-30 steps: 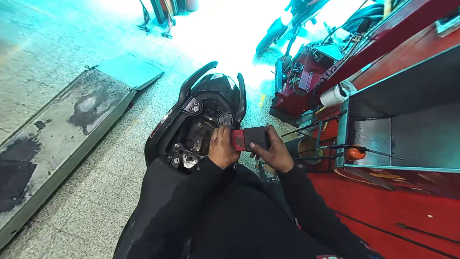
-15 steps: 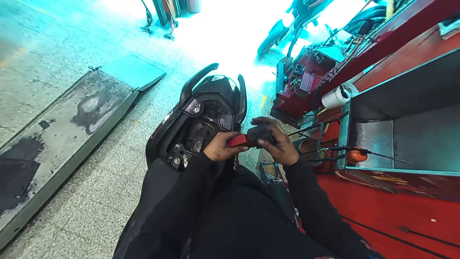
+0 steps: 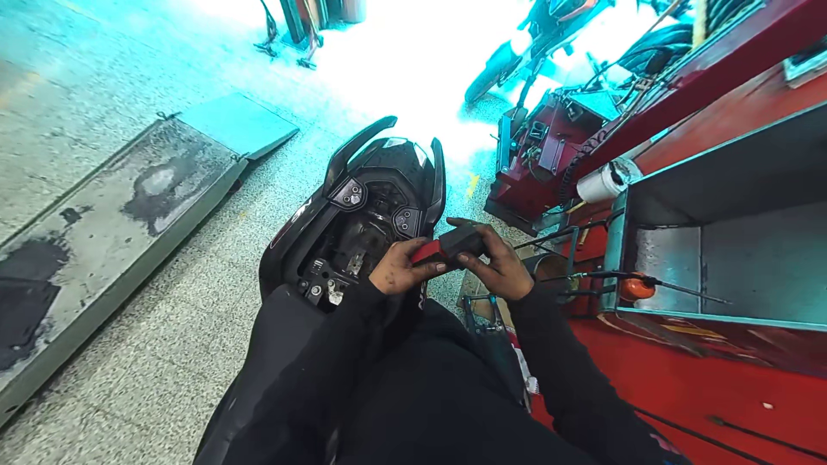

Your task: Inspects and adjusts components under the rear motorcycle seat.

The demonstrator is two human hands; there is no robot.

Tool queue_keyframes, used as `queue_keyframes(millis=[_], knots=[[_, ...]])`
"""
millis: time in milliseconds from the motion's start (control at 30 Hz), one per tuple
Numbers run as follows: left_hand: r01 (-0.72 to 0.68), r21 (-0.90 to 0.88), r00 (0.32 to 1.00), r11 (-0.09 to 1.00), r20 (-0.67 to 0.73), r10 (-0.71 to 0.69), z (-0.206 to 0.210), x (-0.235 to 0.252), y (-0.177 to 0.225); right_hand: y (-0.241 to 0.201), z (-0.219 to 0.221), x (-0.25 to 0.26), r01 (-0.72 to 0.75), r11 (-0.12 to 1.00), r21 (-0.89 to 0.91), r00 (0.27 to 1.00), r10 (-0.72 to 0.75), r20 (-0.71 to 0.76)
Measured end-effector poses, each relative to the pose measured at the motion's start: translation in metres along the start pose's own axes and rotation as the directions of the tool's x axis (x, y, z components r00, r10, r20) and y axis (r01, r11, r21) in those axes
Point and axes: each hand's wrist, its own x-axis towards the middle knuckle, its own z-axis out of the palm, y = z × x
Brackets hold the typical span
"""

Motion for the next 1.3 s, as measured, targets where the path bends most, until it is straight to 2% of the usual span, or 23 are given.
queue_keyframes(millis=[67, 133, 200, 300, 467, 533, 633, 733, 833, 900, 967, 1067, 1200, 1300], knots=[[0.032, 0.074, 0.998, 0.997, -0.05, -0.029, 0.001, -0.001, 0.001, -0.002, 0.007, -0.004, -0.008, 1.0, -0.012, 1.0, 0.008, -0.024], [0.023, 0.149, 1.0, 0.989, -0.022, -0.019, -0.001, -0.002, 0.004, -0.004, 0.017, -0.008, -0.043, 0.999, 0.02, 0.998, 0.044, -0.053], [0.008, 0.199, 1.0, 0.98, 0.01, -0.011, -0.001, -0.003, 0.005, -0.002, 0.024, -0.009, -0.041, 0.995, 0.095, 0.994, 0.05, -0.092], [-0.019, 0.225, 0.999, 0.974, -0.042, 0.029, 0.005, -0.007, 0.005, -0.004, 0.034, -0.01, -0.011, 0.966, 0.258, 0.982, 0.058, -0.178], [0.042, 0.34, 0.997, 0.939, -0.079, -0.016, 0.01, -0.014, 0.012, -0.008, 0.04, -0.008, 0.017, 0.899, 0.438, 0.971, 0.09, -0.223], [0.067, 0.385, 0.997, 0.921, -0.068, -0.045, 0.013, -0.014, 0.015, -0.01, 0.04, -0.006, 0.033, 0.917, 0.397, 0.979, 0.049, -0.196], [0.064, 0.392, 0.997, 0.918, -0.063, -0.043, 0.013, -0.014, 0.013, -0.008, 0.044, -0.005, 0.033, 0.971, 0.235, 0.988, 0.004, -0.156], [0.068, 0.297, 0.997, 0.952, -0.061, -0.052, 0.01, -0.012, 0.009, -0.009, 0.037, -0.002, -0.029, 1.0, 0.008, 0.991, 0.03, -0.131], [0.035, 0.187, 0.999, 0.982, -0.025, -0.031, 0.001, -0.011, 0.006, -0.018, 0.015, 0.009, -0.098, 0.994, -0.039, 0.986, 0.092, -0.136], [-0.031, 0.155, 0.999, 0.987, -0.008, 0.033, -0.001, -0.011, -0.002, -0.016, 0.006, 0.016, -0.058, 0.993, -0.108, 0.996, 0.05, -0.073], [-0.039, 0.144, 0.999, 0.989, 0.015, 0.037, 0.0, -0.01, -0.007, -0.009, 0.011, 0.027, -0.002, 0.99, -0.139, 1.0, 0.004, 0.012], [-0.024, 0.15, 0.999, 0.988, -0.036, 0.029, -0.004, -0.012, -0.013, -0.003, 0.032, 0.033, -0.005, 0.984, -0.176, 0.999, 0.013, 0.042], [0.032, 0.245, 0.996, 0.969, -0.091, -0.01, -0.012, -0.007, -0.003, -0.006, 0.049, 0.034, 0.015, 0.969, -0.247, 0.999, -0.028, -0.047], [0.047, 0.246, 0.993, 0.968, -0.117, -0.019, -0.013, -0.008, -0.006, -0.004, 0.05, 0.038, -0.005, 0.99, -0.14, 1.0, 0.004, -0.009]])
